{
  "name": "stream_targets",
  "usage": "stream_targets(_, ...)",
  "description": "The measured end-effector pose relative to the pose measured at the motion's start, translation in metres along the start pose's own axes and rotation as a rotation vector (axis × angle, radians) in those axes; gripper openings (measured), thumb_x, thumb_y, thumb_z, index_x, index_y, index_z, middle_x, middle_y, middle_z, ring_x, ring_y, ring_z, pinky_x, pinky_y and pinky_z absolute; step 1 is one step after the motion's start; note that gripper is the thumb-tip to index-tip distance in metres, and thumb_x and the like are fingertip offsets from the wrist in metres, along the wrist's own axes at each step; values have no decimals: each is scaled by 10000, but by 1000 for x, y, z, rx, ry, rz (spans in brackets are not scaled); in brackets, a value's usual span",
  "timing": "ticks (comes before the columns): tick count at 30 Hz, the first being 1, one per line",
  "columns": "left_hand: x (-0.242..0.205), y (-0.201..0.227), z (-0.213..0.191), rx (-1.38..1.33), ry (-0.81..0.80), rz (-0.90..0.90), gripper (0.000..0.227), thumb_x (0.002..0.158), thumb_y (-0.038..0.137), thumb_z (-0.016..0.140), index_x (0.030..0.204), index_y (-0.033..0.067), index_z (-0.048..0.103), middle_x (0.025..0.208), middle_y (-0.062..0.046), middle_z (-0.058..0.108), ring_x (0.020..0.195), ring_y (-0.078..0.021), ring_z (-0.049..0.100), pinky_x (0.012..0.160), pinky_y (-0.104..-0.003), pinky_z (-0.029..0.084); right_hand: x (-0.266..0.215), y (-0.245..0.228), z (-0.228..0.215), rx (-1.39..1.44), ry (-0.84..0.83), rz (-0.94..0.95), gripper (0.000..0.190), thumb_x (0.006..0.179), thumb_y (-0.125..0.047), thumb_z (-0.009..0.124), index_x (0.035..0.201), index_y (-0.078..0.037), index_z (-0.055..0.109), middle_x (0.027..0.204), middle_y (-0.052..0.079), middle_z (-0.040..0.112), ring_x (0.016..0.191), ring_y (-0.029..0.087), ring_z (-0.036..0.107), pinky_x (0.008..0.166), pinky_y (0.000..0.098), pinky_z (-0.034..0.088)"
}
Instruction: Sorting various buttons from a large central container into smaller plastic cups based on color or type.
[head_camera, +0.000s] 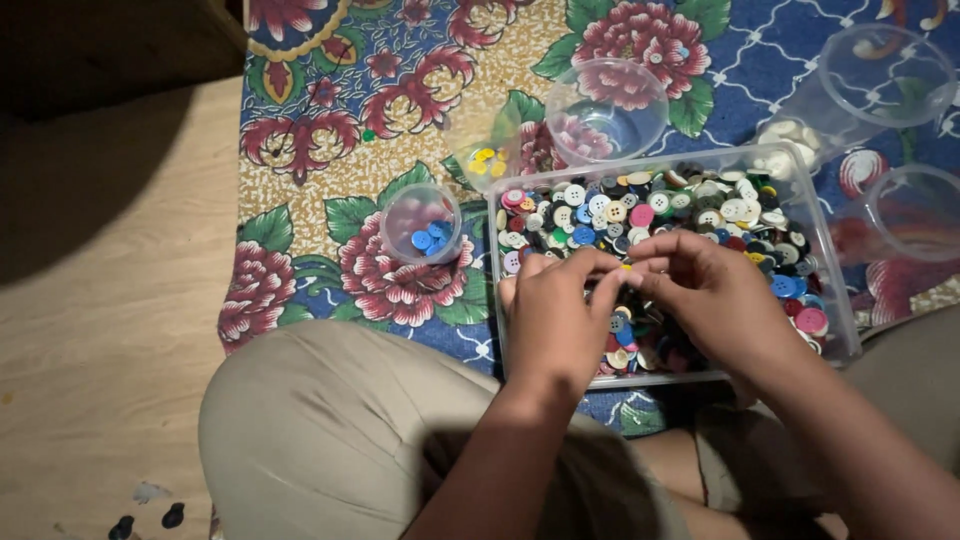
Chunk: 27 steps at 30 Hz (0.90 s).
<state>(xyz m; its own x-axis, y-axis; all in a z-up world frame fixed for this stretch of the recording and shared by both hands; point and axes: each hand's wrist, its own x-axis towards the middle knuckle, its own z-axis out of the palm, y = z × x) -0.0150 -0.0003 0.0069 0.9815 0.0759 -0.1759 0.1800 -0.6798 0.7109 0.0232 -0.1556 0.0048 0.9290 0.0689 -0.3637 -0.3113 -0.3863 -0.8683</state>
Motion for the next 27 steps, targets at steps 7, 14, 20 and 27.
stream_targets(7, -1, 4, 6, 6, 160, 25, 131, 928, 289, 643, 947, 215, 751, 889, 68, 768, 914, -192, 605, 937, -375, 380, -7, 11, -26, -267, 228, -101, 268, 947, -84, 686, 1209, -101, 737, 974, 91, 745, 669, 179, 627, 534, 325, 530)
stream_targets(14, 0, 3, 7, -24, 209, 10, 100, 930, 263, 669, 957, 216, 753, 810, 93, 750, 873, -175, 599, 914, -358, 363, 24, 73, -63, -756, 367, -516, 422, 899, -76, 645, 1295, 69, 662, 1395, 286, 577, 1227, 443, 537, 1033, 509, 421)
stream_targets(20, -2, 7, 2, 3, 176, -37, 125, 940, 270, 663, 957, 199, 764, 829, 72, 762, 879, -183, 590, 916, -365, 356, 32, 90, -47, -782, 308, -498, 549, 897, -141, 612, 1421, 20, 578, 1510, 252, 514, 1351, 434, 462, 1102, 526, 361)
stream_targets(27, 4, -7, 1, -85, 228, -155, 94, 922, 274, 707, 970, 226, 771, 862, -16, 807, 976, -315, 704, 892, -434, 528, 36, 84, -38, -524, 174, -460, 558, 915, -75, 608, 1471, -60, 567, 1462, 280, 530, 1393, 512, 451, 1187, 615, 271)
